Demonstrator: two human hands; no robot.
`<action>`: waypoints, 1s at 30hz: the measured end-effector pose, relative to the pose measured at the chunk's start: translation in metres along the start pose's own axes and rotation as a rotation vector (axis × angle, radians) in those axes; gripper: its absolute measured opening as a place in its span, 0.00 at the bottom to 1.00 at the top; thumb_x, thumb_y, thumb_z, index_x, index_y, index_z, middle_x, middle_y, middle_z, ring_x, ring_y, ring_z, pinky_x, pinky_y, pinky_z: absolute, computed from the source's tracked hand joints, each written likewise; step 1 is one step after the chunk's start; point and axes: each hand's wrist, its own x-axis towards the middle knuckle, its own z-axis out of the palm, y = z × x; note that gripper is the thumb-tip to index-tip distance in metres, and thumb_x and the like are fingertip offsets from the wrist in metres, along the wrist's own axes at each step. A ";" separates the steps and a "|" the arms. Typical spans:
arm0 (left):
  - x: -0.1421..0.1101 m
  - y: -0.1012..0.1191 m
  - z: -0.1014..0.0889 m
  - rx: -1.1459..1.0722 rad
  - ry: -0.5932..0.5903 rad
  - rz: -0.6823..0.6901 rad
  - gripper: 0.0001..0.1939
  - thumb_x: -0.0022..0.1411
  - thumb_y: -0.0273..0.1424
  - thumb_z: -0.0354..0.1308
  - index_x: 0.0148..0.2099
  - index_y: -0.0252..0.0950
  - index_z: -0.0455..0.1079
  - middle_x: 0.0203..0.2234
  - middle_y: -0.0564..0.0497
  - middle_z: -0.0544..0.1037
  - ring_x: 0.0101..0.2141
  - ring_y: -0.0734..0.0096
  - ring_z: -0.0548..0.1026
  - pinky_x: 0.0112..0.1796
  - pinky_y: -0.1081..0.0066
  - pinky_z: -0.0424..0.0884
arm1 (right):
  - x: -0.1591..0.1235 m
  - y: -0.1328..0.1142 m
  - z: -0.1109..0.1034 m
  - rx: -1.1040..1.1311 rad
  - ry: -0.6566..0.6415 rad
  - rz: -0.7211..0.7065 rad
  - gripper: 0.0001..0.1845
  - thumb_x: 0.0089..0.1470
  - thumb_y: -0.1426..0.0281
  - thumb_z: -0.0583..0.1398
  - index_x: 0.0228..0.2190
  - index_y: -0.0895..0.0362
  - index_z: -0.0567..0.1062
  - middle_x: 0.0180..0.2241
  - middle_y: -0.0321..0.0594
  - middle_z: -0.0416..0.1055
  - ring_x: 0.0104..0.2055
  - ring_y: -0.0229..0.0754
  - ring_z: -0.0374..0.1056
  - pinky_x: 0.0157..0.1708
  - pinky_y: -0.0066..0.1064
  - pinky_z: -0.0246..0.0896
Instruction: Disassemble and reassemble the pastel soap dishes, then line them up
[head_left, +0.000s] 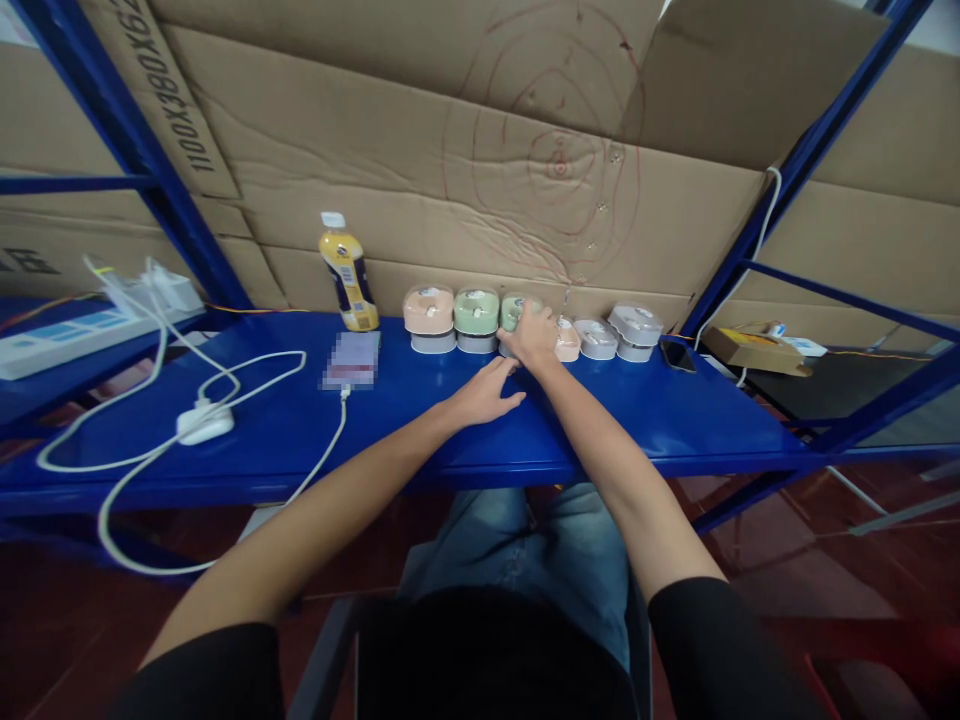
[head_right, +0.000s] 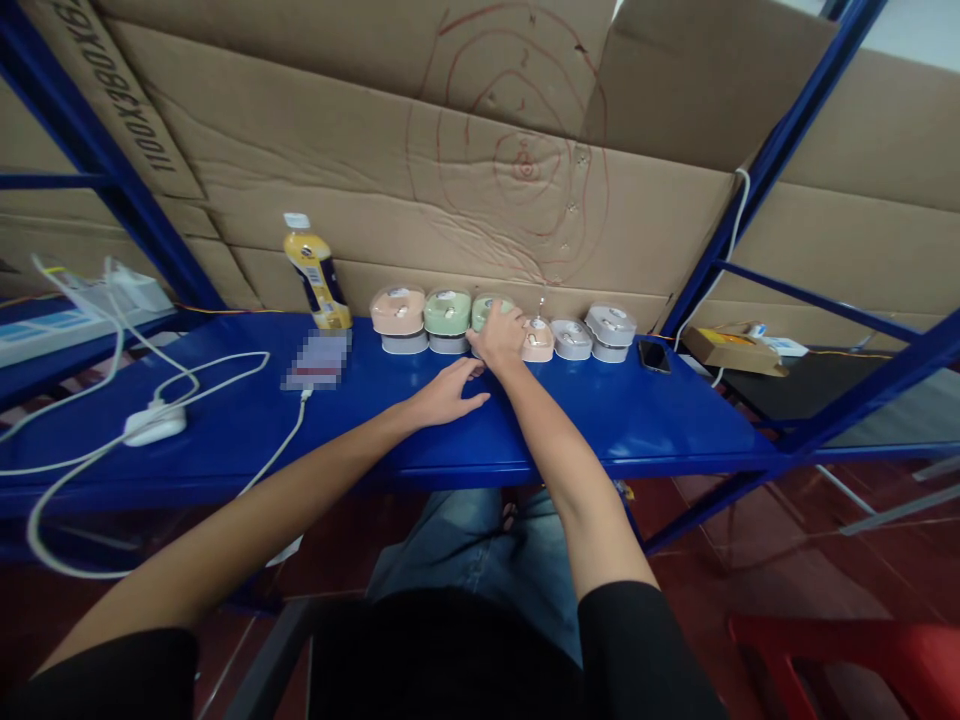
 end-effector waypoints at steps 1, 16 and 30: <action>0.000 0.000 0.000 0.000 0.002 -0.001 0.24 0.65 0.38 0.65 0.61 0.38 0.70 0.53 0.40 0.79 0.56 0.46 0.80 0.61 0.43 0.77 | 0.000 0.003 0.000 0.018 -0.003 0.005 0.40 0.57 0.54 0.71 0.63 0.60 0.69 0.61 0.67 0.71 0.63 0.69 0.70 0.59 0.56 0.68; 0.001 0.002 -0.017 -0.356 0.184 -0.022 0.60 0.46 0.48 0.83 0.74 0.37 0.58 0.67 0.29 0.72 0.68 0.36 0.72 0.67 0.37 0.69 | -0.068 0.155 -0.079 0.590 -0.399 -0.616 0.48 0.46 0.54 0.77 0.64 0.53 0.70 0.65 0.51 0.73 0.65 0.63 0.71 0.68 0.57 0.64; -0.008 0.017 -0.009 -0.203 -0.102 0.032 0.60 0.45 0.48 0.82 0.75 0.38 0.60 0.66 0.35 0.75 0.64 0.36 0.76 0.64 0.42 0.72 | -0.087 0.132 -0.052 0.432 -0.382 -0.680 0.55 0.52 0.41 0.74 0.71 0.51 0.67 0.67 0.56 0.71 0.68 0.67 0.70 0.67 0.63 0.67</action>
